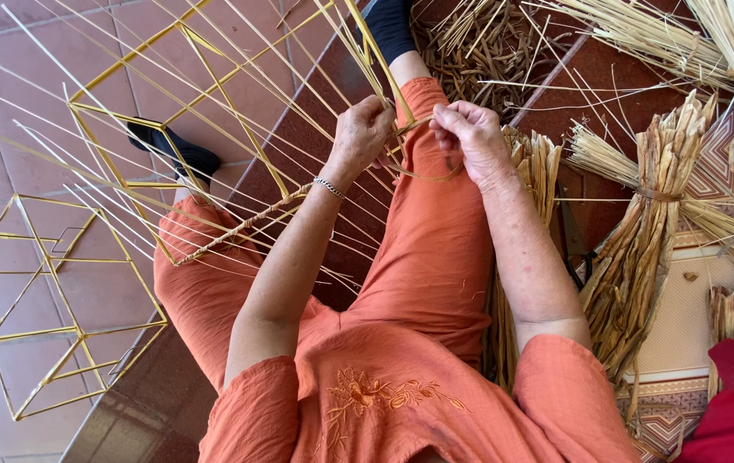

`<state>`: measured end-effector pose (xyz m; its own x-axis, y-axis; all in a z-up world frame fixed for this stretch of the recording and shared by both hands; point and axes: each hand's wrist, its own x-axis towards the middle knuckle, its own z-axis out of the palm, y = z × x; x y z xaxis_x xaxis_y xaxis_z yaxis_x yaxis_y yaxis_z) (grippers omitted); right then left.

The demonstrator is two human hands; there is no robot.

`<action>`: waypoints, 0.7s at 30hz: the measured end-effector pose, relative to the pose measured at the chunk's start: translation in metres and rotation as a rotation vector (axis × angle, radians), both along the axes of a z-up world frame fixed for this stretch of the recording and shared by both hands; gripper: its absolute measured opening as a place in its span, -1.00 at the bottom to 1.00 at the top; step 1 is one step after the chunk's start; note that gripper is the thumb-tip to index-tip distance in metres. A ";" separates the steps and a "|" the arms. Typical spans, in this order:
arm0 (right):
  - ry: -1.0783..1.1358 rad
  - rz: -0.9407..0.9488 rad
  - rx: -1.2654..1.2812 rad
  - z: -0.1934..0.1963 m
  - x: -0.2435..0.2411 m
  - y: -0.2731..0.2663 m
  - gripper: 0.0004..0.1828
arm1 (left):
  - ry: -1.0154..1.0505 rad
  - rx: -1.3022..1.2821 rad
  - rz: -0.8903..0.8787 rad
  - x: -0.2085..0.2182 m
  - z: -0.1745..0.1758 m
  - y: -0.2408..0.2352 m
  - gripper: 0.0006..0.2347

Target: The person sits on the floor and weaves thin dried palm leaves around a yellow metal hexagonal frame. They thread the leaves through the frame, tie them at the center, and use scissors to trim excess material.

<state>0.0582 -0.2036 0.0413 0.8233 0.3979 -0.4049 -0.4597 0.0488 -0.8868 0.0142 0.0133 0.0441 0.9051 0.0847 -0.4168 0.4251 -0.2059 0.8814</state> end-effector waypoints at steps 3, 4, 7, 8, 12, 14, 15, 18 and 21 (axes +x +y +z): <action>0.022 -0.015 0.130 0.001 0.003 0.004 -0.80 | -0.085 -0.010 0.020 -0.005 -0.004 -0.002 -0.85; 0.031 -0.017 0.162 0.001 0.006 0.007 -0.80 | -0.083 -0.010 0.035 -0.005 -0.004 -0.003 -0.86; 0.024 -0.040 0.158 -0.001 0.009 0.015 -0.80 | -0.094 0.003 0.054 -0.005 -0.002 -0.004 -0.88; 0.015 -0.050 0.140 -0.002 0.011 0.018 -0.80 | -0.111 0.016 0.048 -0.005 -0.002 -0.004 -0.90; -0.067 -0.056 0.108 -0.012 0.018 0.035 -0.82 | -0.178 0.032 -0.042 -0.005 -0.005 -0.001 -0.90; -0.085 -0.056 0.063 -0.017 0.021 0.044 -0.82 | -0.066 0.062 -0.063 -0.006 -0.010 0.000 -0.89; -0.094 -0.044 0.030 -0.020 0.022 0.048 -0.79 | -0.009 0.077 -0.074 -0.007 -0.013 0.000 -0.88; -0.131 -0.011 -0.039 -0.021 0.024 0.050 -0.65 | -0.362 0.239 -0.040 -0.004 -0.022 -0.006 -0.84; -0.197 -0.021 -0.081 -0.019 0.013 0.037 -0.41 | -0.289 0.126 0.001 -0.003 -0.028 -0.007 -0.88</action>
<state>0.0716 -0.1670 0.0223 0.8973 0.3526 -0.2654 -0.2770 -0.0181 -0.9607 0.0108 0.0067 0.0165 0.9844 0.1202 -0.1282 0.1608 -0.3213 0.9332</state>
